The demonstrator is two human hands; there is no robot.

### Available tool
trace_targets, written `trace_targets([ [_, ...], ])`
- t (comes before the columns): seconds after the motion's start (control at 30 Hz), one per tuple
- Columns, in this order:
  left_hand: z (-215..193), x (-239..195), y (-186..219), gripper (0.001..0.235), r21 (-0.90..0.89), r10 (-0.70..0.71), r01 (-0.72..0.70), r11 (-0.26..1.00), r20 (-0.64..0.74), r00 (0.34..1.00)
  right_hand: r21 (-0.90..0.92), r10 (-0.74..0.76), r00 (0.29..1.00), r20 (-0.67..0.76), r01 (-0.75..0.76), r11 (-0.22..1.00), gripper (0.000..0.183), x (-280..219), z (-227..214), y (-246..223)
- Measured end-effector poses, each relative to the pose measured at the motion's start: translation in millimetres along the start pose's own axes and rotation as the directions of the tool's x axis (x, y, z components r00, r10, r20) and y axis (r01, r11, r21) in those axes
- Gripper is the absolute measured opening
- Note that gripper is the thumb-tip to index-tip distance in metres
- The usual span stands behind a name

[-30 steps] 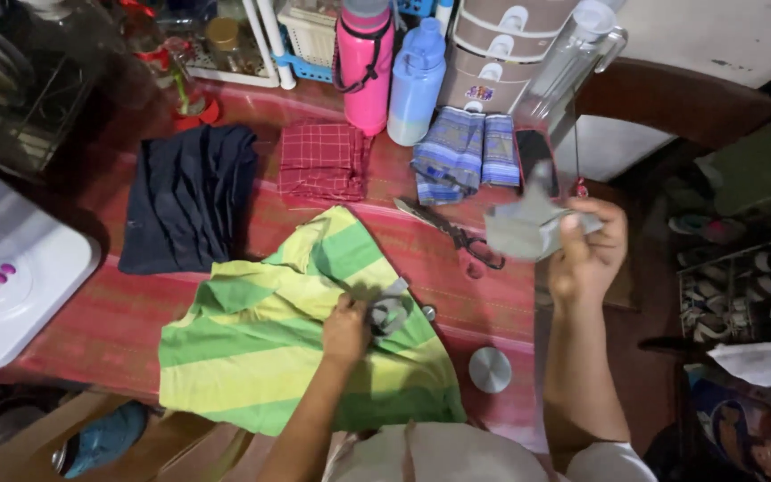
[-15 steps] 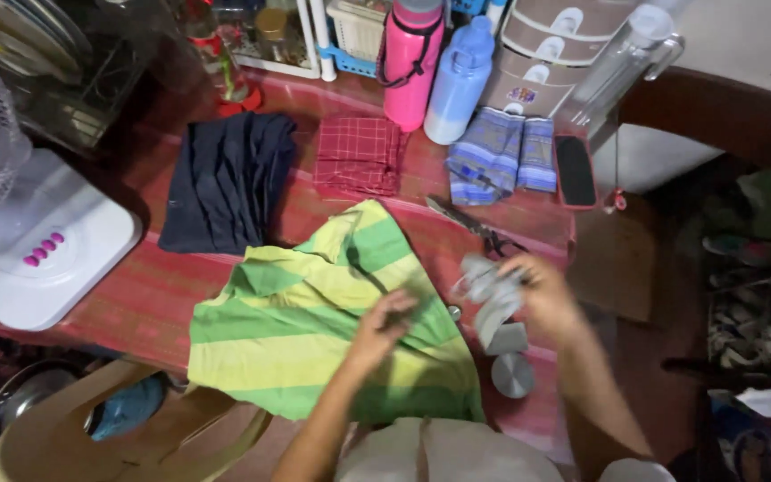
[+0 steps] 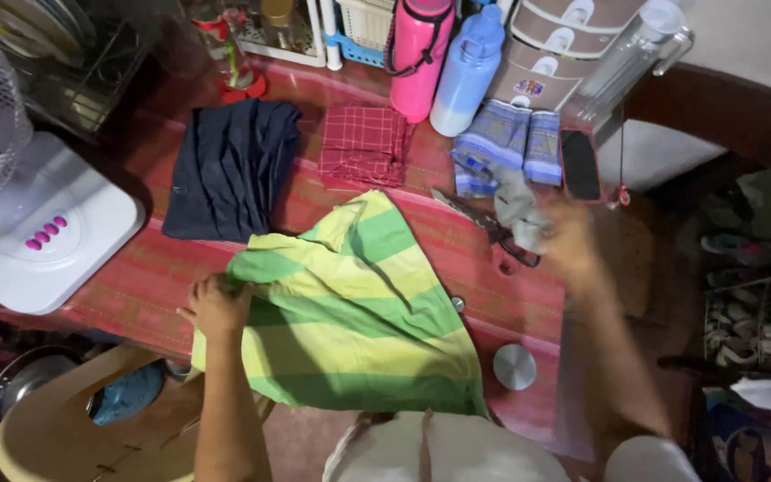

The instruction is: A person is folding and cutting a green and yellow striped fabric into smaller pieces using a pair of scissors on a table.

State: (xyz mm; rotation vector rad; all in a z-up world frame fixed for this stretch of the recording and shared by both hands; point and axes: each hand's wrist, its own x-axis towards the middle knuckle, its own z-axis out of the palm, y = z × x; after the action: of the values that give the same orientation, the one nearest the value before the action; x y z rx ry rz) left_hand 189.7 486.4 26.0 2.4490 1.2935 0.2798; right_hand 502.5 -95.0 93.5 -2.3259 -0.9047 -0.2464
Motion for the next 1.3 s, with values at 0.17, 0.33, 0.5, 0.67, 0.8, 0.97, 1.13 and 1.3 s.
trace_targets([
  [0.17, 39, -5, -13, 0.028, -0.001, 0.368, -0.372, 0.928, 0.149, 0.918, -0.336, 0.635, 0.583, 0.506, -0.545, 0.768, 0.045, 17, 106, -179],
  [0.33, 7, -86, 40, 0.036, -0.008, 0.274, -0.329, 0.944, 0.57, 0.774, -0.332, 0.527, 0.743, 0.412, -0.416, 0.846, 0.027, -59, 184, -173],
  [0.5, -14, -149, 58, 0.014, -0.425, 0.307, 0.107, 0.899, 0.786, 0.537, 0.56, 0.34, 0.895, 0.29, -0.447, 0.698, 0.017, -169, 175, -95],
  [0.67, 22, -177, 32, 0.023, -0.554, 0.366, 0.486, 0.676, 0.825, 0.431, 0.688, 0.591, 0.539, 0.6, -0.725, -0.036, 0.028, -209, 26, -62],
  [0.8, 49, -109, 44, 0.042, -0.585, 0.233, 0.647, 0.489, 0.803, 0.549, 0.78, 0.604, 0.67, 0.431, -0.614, 0.124, 0.043, -164, -72, -57],
  [0.97, 38, 13, 136, 0.002, -0.966, 0.226, 0.226, -0.122, 0.195, 0.954, 0.72, 0.76, 0.638, -0.119, -0.472, 0.509, 0.036, -88, -114, -60],
  [1.13, 71, 31, 120, 0.032, -0.918, 0.158, -0.015, 0.396, 0.052, 0.986, 0.494, 0.711, 0.668, -0.218, -0.553, 0.671, 0.052, -116, -65, -39],
  [1.3, 33, -88, 89, 0.034, -0.753, 0.201, 0.016, 0.658, 0.197, 0.96, 0.153, 0.901, 0.429, -0.061, -0.888, 0.434, 0.05, -203, 7, 13],
])
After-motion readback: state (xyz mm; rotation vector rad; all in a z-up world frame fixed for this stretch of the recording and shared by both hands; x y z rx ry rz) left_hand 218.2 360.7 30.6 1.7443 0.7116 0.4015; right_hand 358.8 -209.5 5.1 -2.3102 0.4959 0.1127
